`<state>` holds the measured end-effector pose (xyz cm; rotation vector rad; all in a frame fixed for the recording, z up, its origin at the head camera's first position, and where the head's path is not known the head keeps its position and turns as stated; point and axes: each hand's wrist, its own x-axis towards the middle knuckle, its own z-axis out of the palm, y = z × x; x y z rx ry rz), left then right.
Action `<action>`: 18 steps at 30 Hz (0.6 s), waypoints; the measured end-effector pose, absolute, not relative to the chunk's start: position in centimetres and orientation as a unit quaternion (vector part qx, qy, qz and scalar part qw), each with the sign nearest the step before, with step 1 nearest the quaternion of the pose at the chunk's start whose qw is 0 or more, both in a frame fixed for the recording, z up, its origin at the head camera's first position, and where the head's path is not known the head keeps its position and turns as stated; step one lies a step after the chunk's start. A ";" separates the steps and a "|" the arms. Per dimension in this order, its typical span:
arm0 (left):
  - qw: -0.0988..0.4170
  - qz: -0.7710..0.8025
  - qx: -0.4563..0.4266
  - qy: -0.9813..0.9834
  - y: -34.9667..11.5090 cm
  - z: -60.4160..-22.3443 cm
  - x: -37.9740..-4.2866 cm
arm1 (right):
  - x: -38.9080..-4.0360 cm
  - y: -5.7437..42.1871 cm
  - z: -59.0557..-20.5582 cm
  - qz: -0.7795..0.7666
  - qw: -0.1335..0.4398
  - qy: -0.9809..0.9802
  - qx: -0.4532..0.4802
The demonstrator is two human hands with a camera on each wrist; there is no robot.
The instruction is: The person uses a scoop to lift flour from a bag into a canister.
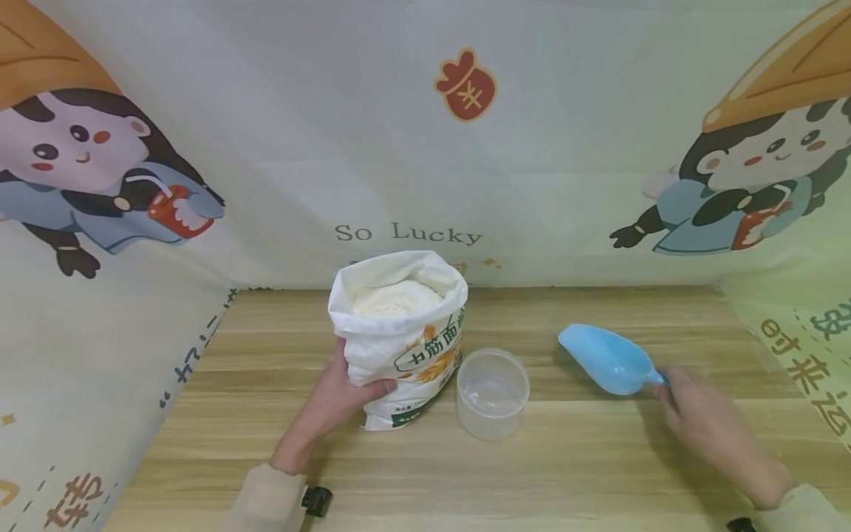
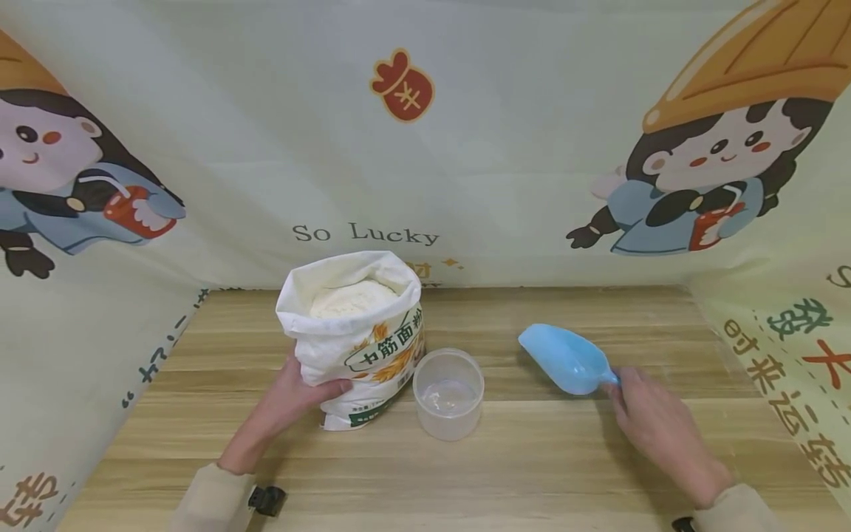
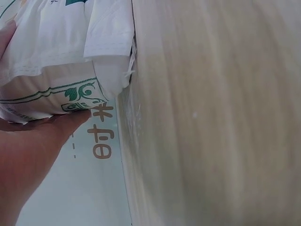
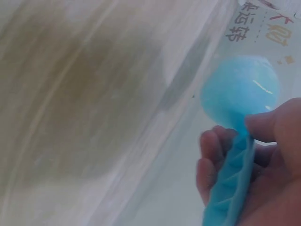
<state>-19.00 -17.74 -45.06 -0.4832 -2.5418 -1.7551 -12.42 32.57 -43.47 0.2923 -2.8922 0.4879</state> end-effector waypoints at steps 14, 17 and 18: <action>0.008 -0.553 -0.160 -0.818 -17.9 -45.1 -19.0 | -12.6 28.6 -38.0 0.188 0.246 -0.936 0.168; 0.005 -0.555 -0.166 -0.815 -17.9 -45.1 -19.0 | -12.6 27.5 -36.4 0.191 0.260 -0.929 0.181; 0.004 -0.556 -0.167 -0.814 -17.9 -45.1 -19.0 | -12.6 27.2 -35.9 0.193 0.261 -0.928 0.185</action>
